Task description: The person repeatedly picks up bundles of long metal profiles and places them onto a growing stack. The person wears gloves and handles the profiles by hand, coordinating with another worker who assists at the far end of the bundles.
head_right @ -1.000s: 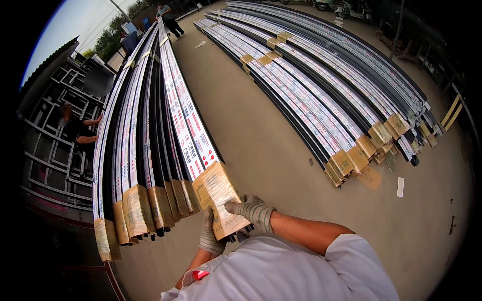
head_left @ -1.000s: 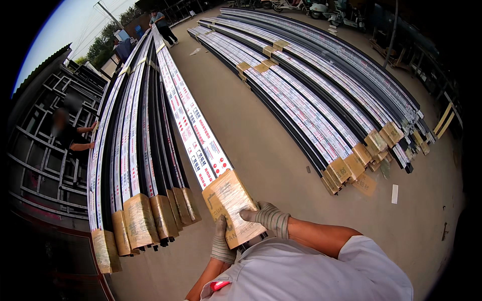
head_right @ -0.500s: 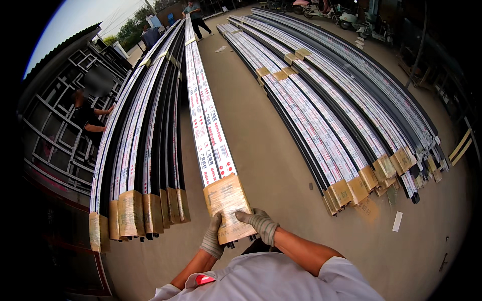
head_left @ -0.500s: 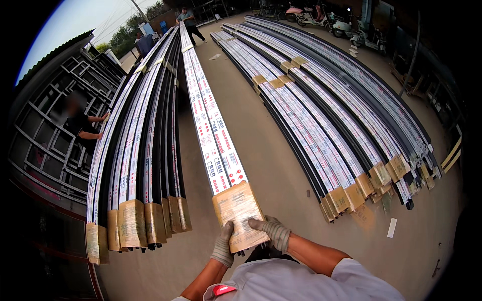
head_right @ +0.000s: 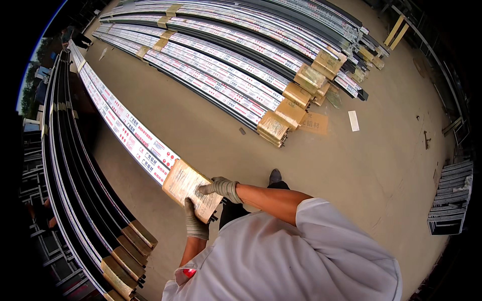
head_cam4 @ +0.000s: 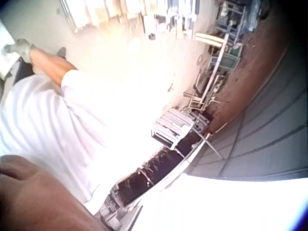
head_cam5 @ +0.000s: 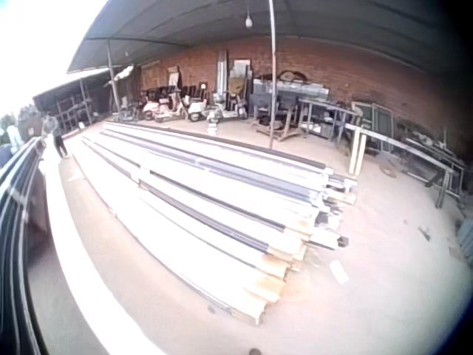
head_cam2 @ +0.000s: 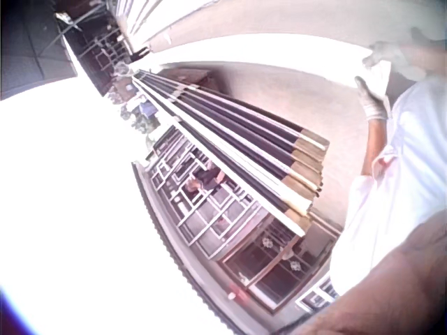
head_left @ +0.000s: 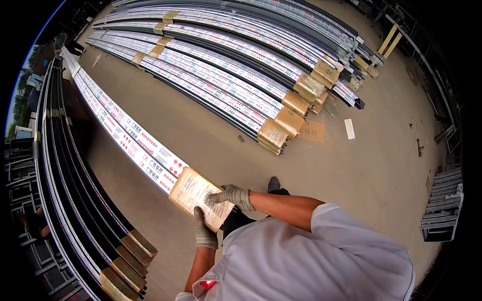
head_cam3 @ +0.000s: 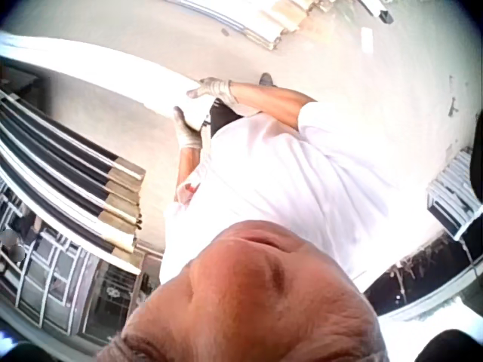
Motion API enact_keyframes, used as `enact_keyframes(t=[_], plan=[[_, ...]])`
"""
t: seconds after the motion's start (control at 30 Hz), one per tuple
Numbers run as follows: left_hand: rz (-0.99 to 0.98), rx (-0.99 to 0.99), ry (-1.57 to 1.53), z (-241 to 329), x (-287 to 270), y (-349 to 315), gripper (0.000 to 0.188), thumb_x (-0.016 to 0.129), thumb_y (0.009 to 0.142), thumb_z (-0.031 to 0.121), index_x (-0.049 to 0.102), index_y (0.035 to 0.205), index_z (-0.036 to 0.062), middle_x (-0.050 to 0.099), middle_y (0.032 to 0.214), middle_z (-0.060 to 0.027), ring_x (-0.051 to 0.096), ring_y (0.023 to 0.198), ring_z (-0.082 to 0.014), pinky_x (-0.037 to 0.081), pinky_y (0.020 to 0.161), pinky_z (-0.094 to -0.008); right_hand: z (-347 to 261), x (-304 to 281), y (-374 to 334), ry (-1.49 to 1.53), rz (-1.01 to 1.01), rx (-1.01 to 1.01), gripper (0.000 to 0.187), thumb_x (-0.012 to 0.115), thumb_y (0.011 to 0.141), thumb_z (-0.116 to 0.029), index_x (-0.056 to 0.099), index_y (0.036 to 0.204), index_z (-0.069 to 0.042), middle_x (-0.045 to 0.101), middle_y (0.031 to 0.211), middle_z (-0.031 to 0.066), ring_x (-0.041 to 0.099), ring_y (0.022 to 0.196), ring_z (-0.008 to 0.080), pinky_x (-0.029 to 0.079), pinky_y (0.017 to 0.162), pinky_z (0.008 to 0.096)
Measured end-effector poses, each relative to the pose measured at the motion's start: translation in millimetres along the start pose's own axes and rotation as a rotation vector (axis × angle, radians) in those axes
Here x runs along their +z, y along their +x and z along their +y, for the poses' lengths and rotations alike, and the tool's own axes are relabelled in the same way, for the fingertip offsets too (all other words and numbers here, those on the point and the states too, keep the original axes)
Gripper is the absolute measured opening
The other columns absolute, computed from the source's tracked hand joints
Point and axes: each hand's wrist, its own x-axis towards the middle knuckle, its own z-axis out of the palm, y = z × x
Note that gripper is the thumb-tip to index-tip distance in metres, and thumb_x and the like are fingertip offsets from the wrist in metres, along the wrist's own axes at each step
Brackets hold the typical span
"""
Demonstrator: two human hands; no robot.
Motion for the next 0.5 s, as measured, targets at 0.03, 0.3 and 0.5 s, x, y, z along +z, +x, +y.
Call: enact_keyframes(t=[0.03, 0.3, 0.5], plan=[[-0.001, 0.012, -0.002, -8.2, 15.1, 13.1, 0.078, 0.061, 0.091, 0.059, 0.043, 0.143, 0.0034, 0.059, 0.132, -0.0107, 0.06, 0.117, -0.0243, 0.05, 0.099, -0.038, 1.4, -20.1, 10.4, -0.019, 0.013, -0.023, 0.067, 0.081, 0.08, -0.023, 0.054, 0.137, -0.001, 0.063, 0.128, 0.0144, 0.057, 0.121, 0.0249, 0.043, 0.104, 0.0352], [0.012, -0.035, 0.032, -95.2, 106.7, 110.0, 0.082, 0.069, 0.087, 0.056, 0.041, 0.144, 0.003, 0.054, 0.136, -0.0115, 0.054, 0.124, -0.0264, 0.044, 0.107, -0.0428, -39.3, -192.3, -0.4, 0.154, -0.012, 0.171, 0.077, 0.086, 0.074, -0.028, 0.053, 0.139, -0.003, 0.062, 0.13, 0.0137, 0.049, 0.129, 0.024, 0.036, 0.107, 0.0347], [-0.159, -0.036, -0.047, -153.1, 168.2, 217.8, 0.085, 0.071, 0.084, 0.058, 0.042, 0.143, 0.0033, 0.055, 0.133, -0.0132, 0.057, 0.12, -0.0275, 0.049, 0.103, -0.042, -65.9, -302.3, 36.4, -0.269, 0.184, -0.009, 0.066, 0.085, 0.077, -0.028, 0.06, 0.134, -0.005, 0.066, 0.124, 0.0077, 0.058, 0.116, 0.0172, 0.042, 0.103, 0.0306]])
